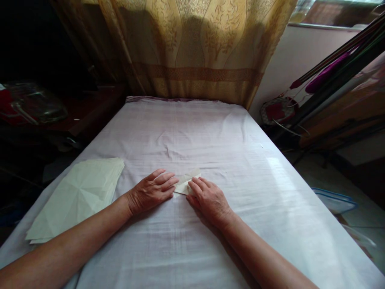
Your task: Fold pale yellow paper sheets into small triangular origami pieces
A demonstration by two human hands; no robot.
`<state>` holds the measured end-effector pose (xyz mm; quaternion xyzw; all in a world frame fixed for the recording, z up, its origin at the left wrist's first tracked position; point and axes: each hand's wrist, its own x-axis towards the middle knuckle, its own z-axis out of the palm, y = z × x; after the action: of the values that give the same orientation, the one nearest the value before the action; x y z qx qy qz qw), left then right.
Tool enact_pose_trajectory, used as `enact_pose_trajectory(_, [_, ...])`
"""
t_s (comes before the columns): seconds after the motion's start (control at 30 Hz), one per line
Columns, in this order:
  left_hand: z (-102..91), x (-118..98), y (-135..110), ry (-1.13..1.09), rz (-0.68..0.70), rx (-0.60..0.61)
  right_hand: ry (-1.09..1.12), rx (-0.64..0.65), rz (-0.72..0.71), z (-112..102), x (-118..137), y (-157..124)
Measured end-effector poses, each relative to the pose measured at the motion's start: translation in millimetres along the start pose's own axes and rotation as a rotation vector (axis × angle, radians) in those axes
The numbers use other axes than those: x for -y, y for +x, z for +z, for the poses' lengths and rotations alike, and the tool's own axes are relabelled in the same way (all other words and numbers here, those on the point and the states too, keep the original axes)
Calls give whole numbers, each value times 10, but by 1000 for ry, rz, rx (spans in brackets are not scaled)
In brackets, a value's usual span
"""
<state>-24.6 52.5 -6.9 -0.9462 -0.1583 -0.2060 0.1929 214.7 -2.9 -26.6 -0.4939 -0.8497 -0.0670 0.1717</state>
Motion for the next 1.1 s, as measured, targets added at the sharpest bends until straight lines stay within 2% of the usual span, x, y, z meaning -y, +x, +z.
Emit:
enact_pose_trajectory(0.17, [33,-8,-50,-75,-126,1,-46,-28,-52,-19,2,-6])
enact_pose_trajectory(0.3, [2,-27,-49,-89,-138,-24,-28,-44,-36,-10,-1,0])
enact_pose_trajectory(0.4, [-15,-40,-6,-103,-159,2,-4,-39,-30,-8,7,7])
enact_pose_trajectory(0.67, [22,-110,76,-337,-357,67,76,-51,-14,-29,50,-18])
enact_pose_trajectory(0.8, [23,-185,57,-408,-441,83,163,-75,-37,-49,92,-41])
enact_pose_trajectory(1.0, [92,-268,52,-499,-658,106,231,-57,-19,-67,133,-50])
enact_pose_trajectory(1.1, [112,-287,64,-503,-715,114,237,-38,-11,-71,138,-61])
